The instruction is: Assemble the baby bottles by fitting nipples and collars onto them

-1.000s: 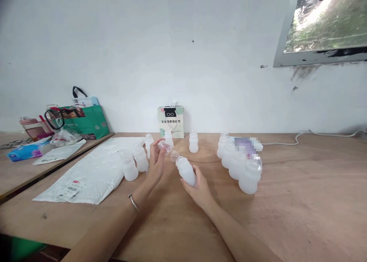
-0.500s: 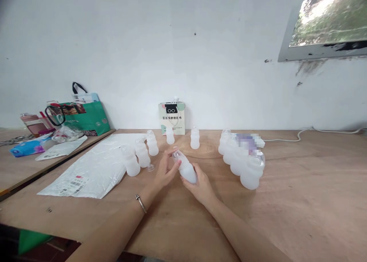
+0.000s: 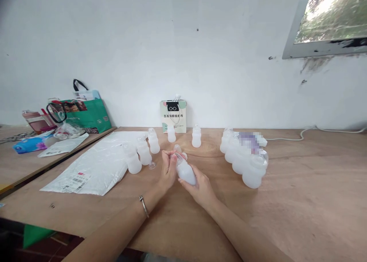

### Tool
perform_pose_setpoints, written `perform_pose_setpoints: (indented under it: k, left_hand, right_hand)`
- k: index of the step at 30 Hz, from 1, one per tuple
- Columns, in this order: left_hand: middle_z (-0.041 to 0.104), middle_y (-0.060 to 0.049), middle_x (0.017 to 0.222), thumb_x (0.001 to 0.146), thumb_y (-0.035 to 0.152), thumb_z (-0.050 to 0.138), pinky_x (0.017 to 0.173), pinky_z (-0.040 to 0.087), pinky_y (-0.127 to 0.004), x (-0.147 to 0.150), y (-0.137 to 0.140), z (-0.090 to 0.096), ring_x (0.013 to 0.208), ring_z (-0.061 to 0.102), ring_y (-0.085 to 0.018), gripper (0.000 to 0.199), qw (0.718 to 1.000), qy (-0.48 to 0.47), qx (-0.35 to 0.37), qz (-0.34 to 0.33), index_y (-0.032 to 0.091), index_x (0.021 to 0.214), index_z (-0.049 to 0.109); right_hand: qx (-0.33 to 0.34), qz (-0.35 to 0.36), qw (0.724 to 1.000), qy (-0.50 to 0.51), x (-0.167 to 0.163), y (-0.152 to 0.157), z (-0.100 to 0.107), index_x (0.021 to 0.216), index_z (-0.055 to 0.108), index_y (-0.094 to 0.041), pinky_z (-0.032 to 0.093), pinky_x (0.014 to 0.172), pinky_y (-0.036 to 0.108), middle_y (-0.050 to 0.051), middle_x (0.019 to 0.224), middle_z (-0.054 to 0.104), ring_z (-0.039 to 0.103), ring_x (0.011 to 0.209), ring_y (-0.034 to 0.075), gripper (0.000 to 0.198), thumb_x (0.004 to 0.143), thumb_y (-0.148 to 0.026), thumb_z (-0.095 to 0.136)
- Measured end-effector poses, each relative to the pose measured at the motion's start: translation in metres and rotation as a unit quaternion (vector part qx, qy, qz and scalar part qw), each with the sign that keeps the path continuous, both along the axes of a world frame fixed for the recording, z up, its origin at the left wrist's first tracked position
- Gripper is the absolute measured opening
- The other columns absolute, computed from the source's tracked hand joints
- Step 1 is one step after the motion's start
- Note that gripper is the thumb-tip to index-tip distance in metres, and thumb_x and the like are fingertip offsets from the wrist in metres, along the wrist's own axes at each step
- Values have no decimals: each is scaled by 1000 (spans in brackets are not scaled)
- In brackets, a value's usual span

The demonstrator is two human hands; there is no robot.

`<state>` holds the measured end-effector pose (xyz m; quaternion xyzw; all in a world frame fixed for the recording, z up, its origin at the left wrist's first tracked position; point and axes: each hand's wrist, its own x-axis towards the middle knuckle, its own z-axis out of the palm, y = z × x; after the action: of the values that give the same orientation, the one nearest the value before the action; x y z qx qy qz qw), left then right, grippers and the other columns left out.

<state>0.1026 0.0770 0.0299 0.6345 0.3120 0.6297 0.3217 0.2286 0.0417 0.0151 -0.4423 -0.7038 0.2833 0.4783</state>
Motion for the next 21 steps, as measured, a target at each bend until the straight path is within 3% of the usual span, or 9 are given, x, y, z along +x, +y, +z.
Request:
perform_pose_setpoints:
  k: [5,8,11,15,21]
  left_hand:
    - [60,-7,95,88,51,32,75,46,-30,-5,10,7,83,58,-16,33,998,57,-33,4,21,100,35]
    - [56,-10,112,88,53,30,83,45,-31,-14,19,21,100,55,-17,42,998,65,4,-21,21,115,32]
    - [51,-11,119,89,51,27,94,39,-34,-32,28,28,110,51,-17,44,997,14,47,56,21,122,28]
    - [51,-10,119,90,46,29,98,36,-35,-54,42,18,112,49,-17,37,988,41,12,146,21,117,37]
    - [51,-13,119,90,42,33,98,36,-37,-60,60,-6,113,49,-19,36,977,125,-44,167,16,115,39]
  right_hand:
    - [-32,-25,999,12,-9,7,2,99,54,-21,46,68,31,4,91,65,59,79,21,34,72,-41,58]
    - [-37,-89,995,38,-9,18,-2,98,51,-20,46,69,34,6,90,63,59,81,23,36,72,-45,57]
    - [-15,-175,983,61,2,35,-12,103,46,-20,46,76,36,7,96,61,58,89,24,40,75,-48,52]
    - [15,-245,967,64,23,68,-26,111,37,-19,42,87,39,12,112,52,51,104,24,44,78,-46,46]
    - [56,-287,956,33,42,128,-27,116,35,-11,36,91,45,21,119,46,45,111,31,59,69,-41,55]
